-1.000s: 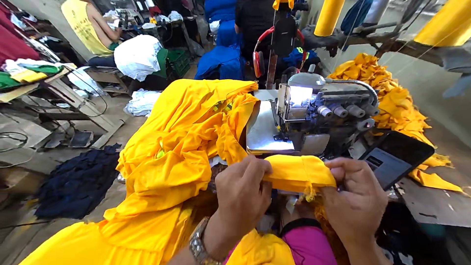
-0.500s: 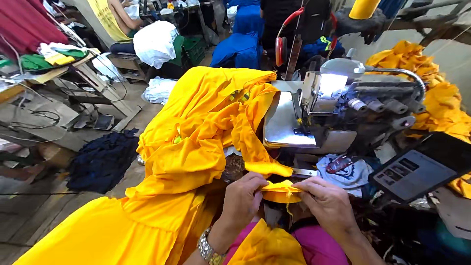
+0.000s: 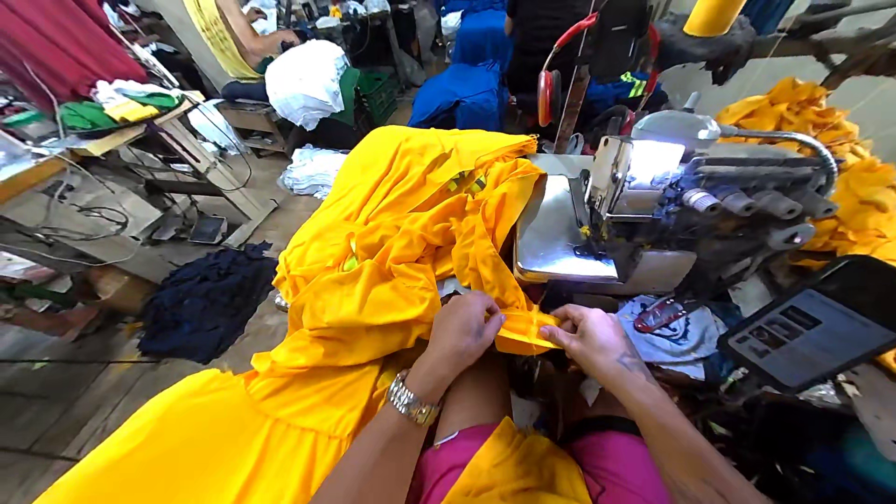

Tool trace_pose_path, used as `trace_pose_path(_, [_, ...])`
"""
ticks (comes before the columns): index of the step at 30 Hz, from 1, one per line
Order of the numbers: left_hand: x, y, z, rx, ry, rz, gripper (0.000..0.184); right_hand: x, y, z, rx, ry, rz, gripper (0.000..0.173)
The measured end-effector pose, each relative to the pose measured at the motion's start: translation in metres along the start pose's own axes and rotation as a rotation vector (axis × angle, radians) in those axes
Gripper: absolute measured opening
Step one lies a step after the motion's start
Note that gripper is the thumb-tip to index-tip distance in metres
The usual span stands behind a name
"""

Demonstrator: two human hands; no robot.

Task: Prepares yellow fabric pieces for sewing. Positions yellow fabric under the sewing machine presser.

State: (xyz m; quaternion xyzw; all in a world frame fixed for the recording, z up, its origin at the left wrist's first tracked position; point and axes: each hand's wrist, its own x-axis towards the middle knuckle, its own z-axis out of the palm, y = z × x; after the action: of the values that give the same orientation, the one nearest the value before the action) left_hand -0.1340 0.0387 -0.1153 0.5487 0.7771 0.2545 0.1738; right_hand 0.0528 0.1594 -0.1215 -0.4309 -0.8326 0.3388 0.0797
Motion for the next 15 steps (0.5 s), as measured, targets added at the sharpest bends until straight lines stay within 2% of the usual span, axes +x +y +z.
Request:
trace_pose_path(2, [-0.008, -0.001, 0.001, -0.037, 0.092, 0.102, 0.015, -0.011, 0.005, 0.001, 0.028, 0.098, -0.049, 0.020])
trace_pose_path(6, [-0.021, 0.000, 0.008, -0.073, 0.269, 0.248, 0.010, -0.021, 0.021, 0.010, 0.006, 0.376, -0.287, 0.013])
trace_pose_path(9, [-0.024, -0.001, 0.015, -0.032, 0.376, 0.271, 0.008, -0.023, 0.027, 0.013, -0.034, 0.524, -0.423, 0.019])
trace_pose_path(12, [-0.029, 0.004, 0.019, 0.020, 0.377, 0.245, 0.019, -0.029, 0.031, 0.014, -0.010, 0.615, -0.501, 0.022])
trace_pose_path(15, [-0.032, 0.010, 0.028, -0.001, 0.491, 0.257, 0.013, -0.032, 0.033, 0.015, 0.045, 0.670, -0.522, 0.017])
